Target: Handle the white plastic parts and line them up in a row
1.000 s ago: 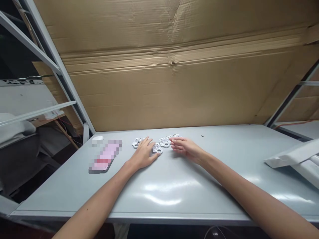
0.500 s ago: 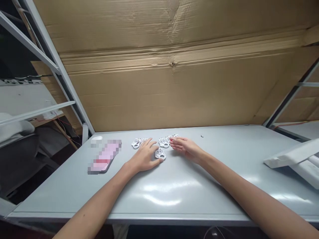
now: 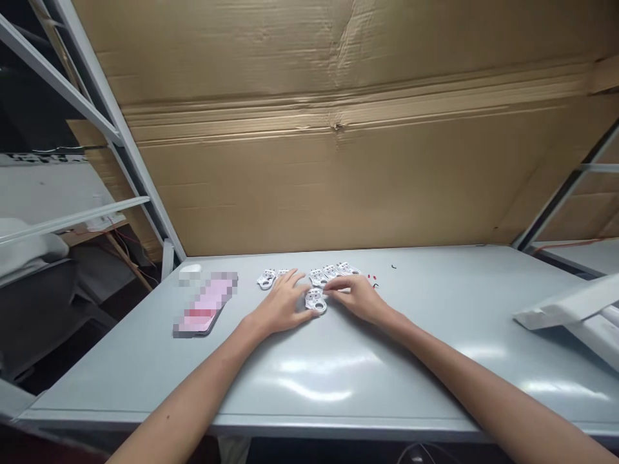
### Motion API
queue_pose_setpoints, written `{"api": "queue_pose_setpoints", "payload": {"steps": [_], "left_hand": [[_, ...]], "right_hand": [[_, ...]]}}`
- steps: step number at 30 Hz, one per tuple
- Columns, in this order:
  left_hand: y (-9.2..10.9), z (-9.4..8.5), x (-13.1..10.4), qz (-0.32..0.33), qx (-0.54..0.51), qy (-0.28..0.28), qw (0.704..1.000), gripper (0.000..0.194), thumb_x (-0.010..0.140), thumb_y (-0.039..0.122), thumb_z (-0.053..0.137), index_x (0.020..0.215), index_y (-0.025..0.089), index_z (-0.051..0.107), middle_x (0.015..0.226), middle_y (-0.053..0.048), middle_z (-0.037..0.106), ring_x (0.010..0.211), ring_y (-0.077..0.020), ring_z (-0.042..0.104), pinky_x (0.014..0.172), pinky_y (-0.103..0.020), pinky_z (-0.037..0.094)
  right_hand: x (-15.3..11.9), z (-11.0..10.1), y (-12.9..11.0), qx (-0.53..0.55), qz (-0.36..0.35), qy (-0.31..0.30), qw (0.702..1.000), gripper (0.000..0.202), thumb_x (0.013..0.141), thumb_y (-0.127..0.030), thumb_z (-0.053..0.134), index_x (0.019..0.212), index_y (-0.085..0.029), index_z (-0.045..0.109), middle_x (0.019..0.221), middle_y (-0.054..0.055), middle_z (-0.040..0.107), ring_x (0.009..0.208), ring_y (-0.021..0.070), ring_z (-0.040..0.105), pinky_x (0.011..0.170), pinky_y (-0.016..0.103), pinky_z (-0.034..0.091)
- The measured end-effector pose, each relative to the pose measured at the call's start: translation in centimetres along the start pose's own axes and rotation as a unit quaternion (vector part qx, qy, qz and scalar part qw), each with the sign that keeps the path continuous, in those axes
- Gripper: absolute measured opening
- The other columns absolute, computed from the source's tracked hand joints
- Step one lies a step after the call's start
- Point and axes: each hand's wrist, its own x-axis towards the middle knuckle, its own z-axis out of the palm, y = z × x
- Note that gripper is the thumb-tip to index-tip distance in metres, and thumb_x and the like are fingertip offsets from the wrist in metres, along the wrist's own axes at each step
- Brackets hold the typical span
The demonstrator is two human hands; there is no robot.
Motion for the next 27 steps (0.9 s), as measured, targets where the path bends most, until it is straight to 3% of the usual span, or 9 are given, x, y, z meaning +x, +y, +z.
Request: {"api": "queue_pose_setpoints", "payload": {"steps": [7, 16, 19, 27], "left_hand": [[0.3, 0.1, 0.2, 0.024, -0.013, 0.001, 1.000, 0.047, 0.089, 0.053, 0.062, 0.126, 0.024, 0.060, 0.142, -0.011, 0.050, 0.140, -0.0348, 0.036, 0.114, -0.053, 0.032], [0.4, 0.0, 0.2, 0.024, -0.016, -0.003, 1.000, 0.045, 0.087, 0.050, 0.065, 0.124, 0.023, 0.061, 0.142, -0.012, 0.050, 0.139, -0.0343, 0.038, 0.114, -0.053, 0.033], [0.8, -0.1, 0.3, 0.025, -0.019, 0.006, 0.999, 0.046, 0.084, 0.050, 0.068, 0.122, 0.024, 0.062, 0.140, -0.011, 0.052, 0.137, -0.0350, 0.040, 0.113, -0.054, 0.034], [1.5, -0.1, 0.5, 0.022, -0.024, 0.027, 0.999, 0.037, 0.084, 0.042, 0.069, 0.113, 0.020, 0.066, 0.128, -0.011, 0.061, 0.130, -0.0324, 0.048, 0.110, -0.049, 0.038]], "right_hand": [[0.0, 0.6, 0.5, -0.055, -0.076, 0.011, 0.996, 0.016, 0.085, -0.025, 0.061, 0.081, -0.026, 0.076, 0.113, 0.009, 0.069, 0.103, 0.0269, 0.064, 0.093, 0.045, 0.048], [-0.2, 0.7, 0.9, -0.124, -0.088, -0.064, 0.986, 0.021, 0.087, -0.022, 0.057, 0.091, -0.026, 0.077, 0.119, 0.009, 0.067, 0.110, 0.0282, 0.062, 0.096, 0.047, 0.046], [-0.3, 0.5, 0.8, -0.126, -0.102, -0.070, 0.984, 0.022, 0.089, -0.025, 0.056, 0.098, -0.028, 0.077, 0.121, 0.009, 0.067, 0.112, 0.0289, 0.060, 0.097, 0.048, 0.046], [-0.4, 0.0, 0.3, -0.137, -0.128, -0.075, 0.979, 0.026, 0.083, -0.016, 0.057, 0.097, -0.025, 0.077, 0.118, 0.010, 0.067, 0.108, 0.0285, 0.062, 0.094, 0.045, 0.047]]}}
